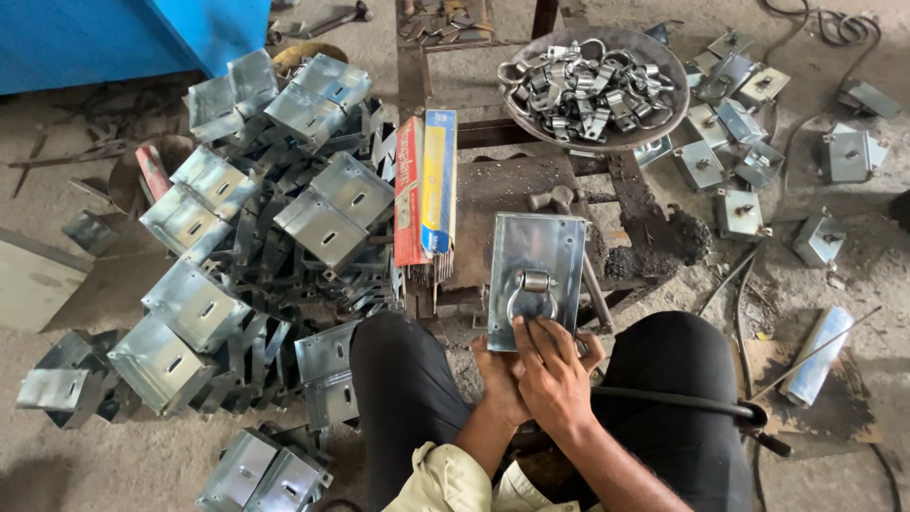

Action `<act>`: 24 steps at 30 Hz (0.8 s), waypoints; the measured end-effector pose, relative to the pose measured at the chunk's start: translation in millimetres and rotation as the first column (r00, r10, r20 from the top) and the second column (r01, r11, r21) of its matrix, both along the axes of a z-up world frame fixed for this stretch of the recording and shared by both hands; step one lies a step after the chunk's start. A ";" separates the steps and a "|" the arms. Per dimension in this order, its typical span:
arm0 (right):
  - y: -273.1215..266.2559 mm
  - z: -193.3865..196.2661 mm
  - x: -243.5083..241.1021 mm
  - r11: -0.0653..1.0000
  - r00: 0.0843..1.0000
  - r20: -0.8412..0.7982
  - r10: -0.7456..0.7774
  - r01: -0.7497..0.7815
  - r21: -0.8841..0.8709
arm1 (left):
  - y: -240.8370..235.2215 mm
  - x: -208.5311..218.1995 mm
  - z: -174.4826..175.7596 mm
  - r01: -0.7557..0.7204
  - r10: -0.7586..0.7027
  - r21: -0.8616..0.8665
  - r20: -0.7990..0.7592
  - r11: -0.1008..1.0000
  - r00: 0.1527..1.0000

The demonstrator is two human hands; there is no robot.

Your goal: The person assembles metal components by placing a circular bracket onto a rectangular metal plate, using a hammer to fit the parts together, and then welding the bracket in place with a welding torch.

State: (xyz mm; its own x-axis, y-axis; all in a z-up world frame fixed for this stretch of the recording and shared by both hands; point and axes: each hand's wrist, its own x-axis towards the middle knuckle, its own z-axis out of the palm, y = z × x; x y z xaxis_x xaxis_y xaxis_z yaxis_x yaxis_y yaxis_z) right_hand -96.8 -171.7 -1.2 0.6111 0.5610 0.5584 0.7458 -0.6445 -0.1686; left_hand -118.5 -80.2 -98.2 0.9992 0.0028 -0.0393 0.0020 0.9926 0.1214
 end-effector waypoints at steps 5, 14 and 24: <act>2.8 -9.3 2.9 0.996 0.997 0.056 -0.043 0.048 -0.077 | -0.8 2.9 -6.9 0.005 -0.004 -0.099 0.013 0.995 1.000; -12.5 13.4 31.8 0.985 0.970 -0.203 0.131 -0.104 0.137 | -0.4 13.7 38.1 0.111 -0.101 -0.025 0.249 0.994 0.963; -9.0 94.7 100.2 0.976 0.980 0.197 -0.032 -0.012 0.218 | 2.7 4.1 62.4 0.196 -0.183 -0.056 0.185 0.979 0.966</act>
State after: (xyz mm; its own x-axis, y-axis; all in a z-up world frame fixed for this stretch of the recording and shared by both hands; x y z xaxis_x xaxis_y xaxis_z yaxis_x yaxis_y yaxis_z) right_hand 3.4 -180.7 93.5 0.4808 0.4068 0.7768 0.7719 -0.6167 -0.1548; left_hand -114.4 -77.4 -35.9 0.9721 -0.1837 0.1462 0.1760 0.9823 0.0638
